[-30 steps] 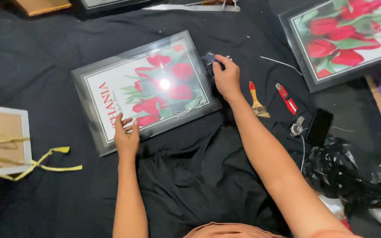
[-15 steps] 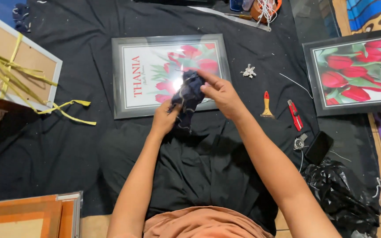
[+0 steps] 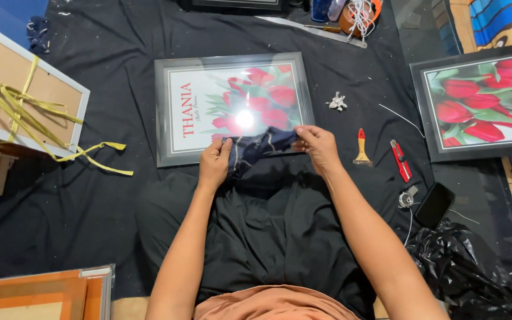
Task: The person wipes the front and back surfaces of a framed picture with a cloth. They handle the frame, turn it over, and continue wiping both sides before placing it back on the table.
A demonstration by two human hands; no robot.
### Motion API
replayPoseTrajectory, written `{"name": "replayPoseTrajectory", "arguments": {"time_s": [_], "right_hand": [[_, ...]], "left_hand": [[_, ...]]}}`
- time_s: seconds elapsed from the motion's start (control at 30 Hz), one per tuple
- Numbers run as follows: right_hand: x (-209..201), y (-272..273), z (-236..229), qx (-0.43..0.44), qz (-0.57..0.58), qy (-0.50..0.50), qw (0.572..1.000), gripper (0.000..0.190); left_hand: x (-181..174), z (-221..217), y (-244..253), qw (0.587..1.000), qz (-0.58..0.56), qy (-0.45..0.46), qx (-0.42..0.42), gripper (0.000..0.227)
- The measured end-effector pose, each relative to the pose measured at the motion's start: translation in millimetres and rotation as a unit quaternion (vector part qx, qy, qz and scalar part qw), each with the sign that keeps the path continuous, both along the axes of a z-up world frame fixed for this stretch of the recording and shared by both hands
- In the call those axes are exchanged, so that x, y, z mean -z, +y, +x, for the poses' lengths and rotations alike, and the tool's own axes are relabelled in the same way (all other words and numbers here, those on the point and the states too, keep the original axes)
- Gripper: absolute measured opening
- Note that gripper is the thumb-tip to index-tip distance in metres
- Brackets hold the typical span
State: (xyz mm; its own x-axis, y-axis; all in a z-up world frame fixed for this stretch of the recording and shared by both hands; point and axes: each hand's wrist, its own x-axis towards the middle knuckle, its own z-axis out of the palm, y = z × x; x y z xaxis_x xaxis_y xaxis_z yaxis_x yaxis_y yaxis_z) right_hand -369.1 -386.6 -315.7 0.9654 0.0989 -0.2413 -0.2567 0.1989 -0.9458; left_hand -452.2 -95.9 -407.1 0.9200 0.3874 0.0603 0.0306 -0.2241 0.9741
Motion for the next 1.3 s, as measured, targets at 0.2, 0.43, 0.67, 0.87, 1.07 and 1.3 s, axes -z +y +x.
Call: {"name": "replayPoseTrajectory", "arguments": {"time_s": [0.2, 0.43, 0.67, 0.87, 1.07, 1.3], "right_hand": [[-5, 24, -17, 0.045, -0.336, -0.236, 0.911, 0.058], [-5, 65, -53, -0.231, -0.194, 0.097, 0.949, 0.069], [-30, 74, -52, -0.284, -0.258, 0.025, 0.923, 0.109], [0, 70, -47, -0.33, -0.308, -0.039, 0.891, 0.042], [9, 65, -37, -0.213, -0.303, -0.043, 0.928, 0.023], [-103, 31, -24, -0.286, -0.133, -0.137, 0.939, 0.017]], "left_hand": [[-1, 10, -14, 0.987, -0.161, 0.005, 0.016, 0.029], [-75, -19, -64, 0.899, -0.431, 0.071, 0.021, 0.023], [-71, -34, -40, 0.729, -0.655, 0.114, 0.165, 0.029], [-41, -29, -37, 0.76, -0.612, 0.15, 0.159, 0.028], [-65, -24, -27, 0.831, -0.532, 0.145, 0.08, 0.024], [-147, -24, 34, 0.944, -0.278, 0.141, 0.106, 0.019]]}}
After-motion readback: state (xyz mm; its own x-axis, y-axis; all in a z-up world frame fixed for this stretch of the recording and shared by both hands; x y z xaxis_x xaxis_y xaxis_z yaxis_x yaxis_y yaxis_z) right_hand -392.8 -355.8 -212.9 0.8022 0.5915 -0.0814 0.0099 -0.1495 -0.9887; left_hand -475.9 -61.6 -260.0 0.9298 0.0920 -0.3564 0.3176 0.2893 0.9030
